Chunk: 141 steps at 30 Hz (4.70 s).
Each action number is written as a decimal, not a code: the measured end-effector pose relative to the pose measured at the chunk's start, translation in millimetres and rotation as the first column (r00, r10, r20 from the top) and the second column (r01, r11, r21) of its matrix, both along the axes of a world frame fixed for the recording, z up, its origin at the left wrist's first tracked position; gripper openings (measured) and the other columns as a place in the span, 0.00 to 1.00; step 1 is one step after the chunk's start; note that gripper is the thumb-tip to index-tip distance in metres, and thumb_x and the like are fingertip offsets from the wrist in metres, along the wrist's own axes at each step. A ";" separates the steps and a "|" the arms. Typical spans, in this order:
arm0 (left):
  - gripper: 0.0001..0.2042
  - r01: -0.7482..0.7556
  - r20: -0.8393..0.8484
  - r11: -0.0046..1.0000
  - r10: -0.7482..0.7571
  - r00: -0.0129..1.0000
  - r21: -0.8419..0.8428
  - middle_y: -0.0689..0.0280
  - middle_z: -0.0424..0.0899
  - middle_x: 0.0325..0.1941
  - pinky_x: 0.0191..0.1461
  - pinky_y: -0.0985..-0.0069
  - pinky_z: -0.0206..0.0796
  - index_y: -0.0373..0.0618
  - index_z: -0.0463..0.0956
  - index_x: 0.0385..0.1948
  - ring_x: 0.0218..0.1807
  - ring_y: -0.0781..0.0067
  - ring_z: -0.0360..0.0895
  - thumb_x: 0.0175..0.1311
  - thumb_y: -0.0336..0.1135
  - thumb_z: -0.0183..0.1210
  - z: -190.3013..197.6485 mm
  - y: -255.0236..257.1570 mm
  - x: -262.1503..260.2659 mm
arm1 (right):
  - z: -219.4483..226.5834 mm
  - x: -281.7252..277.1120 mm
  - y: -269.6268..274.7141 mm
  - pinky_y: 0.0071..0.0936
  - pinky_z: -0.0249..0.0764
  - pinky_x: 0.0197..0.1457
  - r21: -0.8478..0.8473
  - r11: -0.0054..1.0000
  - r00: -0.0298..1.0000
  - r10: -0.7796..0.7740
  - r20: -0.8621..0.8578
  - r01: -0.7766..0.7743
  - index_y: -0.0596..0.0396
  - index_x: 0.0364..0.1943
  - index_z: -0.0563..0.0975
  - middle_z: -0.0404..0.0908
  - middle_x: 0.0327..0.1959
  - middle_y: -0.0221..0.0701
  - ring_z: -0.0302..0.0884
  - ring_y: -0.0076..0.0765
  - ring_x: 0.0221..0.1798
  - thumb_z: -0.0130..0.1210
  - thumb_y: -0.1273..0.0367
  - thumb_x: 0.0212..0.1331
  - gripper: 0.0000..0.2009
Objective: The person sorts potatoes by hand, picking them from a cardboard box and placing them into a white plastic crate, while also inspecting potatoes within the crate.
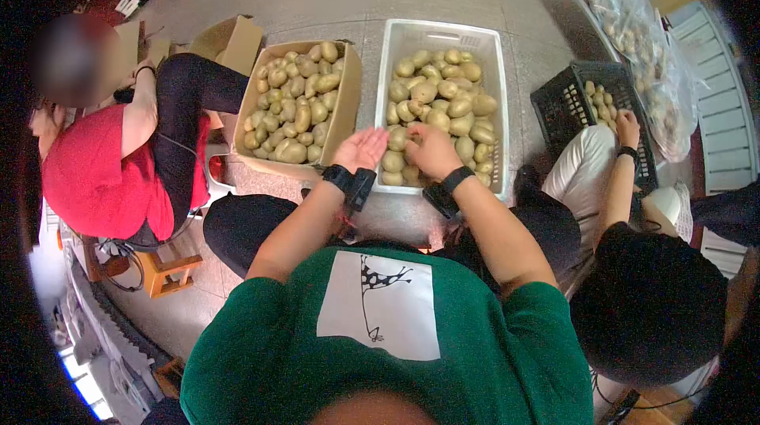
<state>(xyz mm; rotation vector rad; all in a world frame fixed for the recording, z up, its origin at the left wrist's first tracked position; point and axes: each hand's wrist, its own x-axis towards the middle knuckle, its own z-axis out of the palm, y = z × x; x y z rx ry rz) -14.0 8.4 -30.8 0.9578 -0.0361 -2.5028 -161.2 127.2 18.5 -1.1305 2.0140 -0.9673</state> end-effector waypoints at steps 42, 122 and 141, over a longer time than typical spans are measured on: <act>0.13 0.164 -0.112 0.986 -0.160 0.981 0.025 0.63 0.77 0.35 0.43 0.69 0.67 0.44 0.71 0.37 0.39 0.61 0.73 0.60 0.42 0.47 -6.4 4.7 5.6 | 34.2 10.0 -8.2 0.26 0.69 0.41 -0.185 0.982 0.997 0.041 0.070 -0.028 0.59 0.42 0.71 0.75 0.33 0.37 0.73 0.35 0.36 0.55 0.63 0.48 0.18; 0.15 0.301 0.126 0.953 -0.296 0.947 -0.023 0.62 0.64 0.58 0.53 0.61 0.63 0.43 0.60 0.50 0.58 0.56 0.62 0.61 0.31 0.42 -5.2 1.0 -0.5 | -10.7 -47.3 25.1 0.41 0.56 0.62 0.273 0.922 0.928 -0.179 -0.328 0.274 0.44 0.56 0.59 0.42 0.65 0.40 0.47 0.56 0.63 0.52 0.72 0.42 0.31; 0.15 0.303 0.199 0.950 -0.282 0.939 -0.079 0.64 0.65 0.58 0.54 0.63 0.62 0.45 0.62 0.49 0.59 0.61 0.61 0.61 0.33 0.43 -2.8 8.1 -2.9 | -28.3 -45.7 23.6 0.39 0.66 0.52 0.385 0.888 0.933 -0.114 -0.341 0.249 0.49 0.45 0.66 0.56 0.54 0.43 0.63 0.57 0.52 0.56 0.78 0.37 0.24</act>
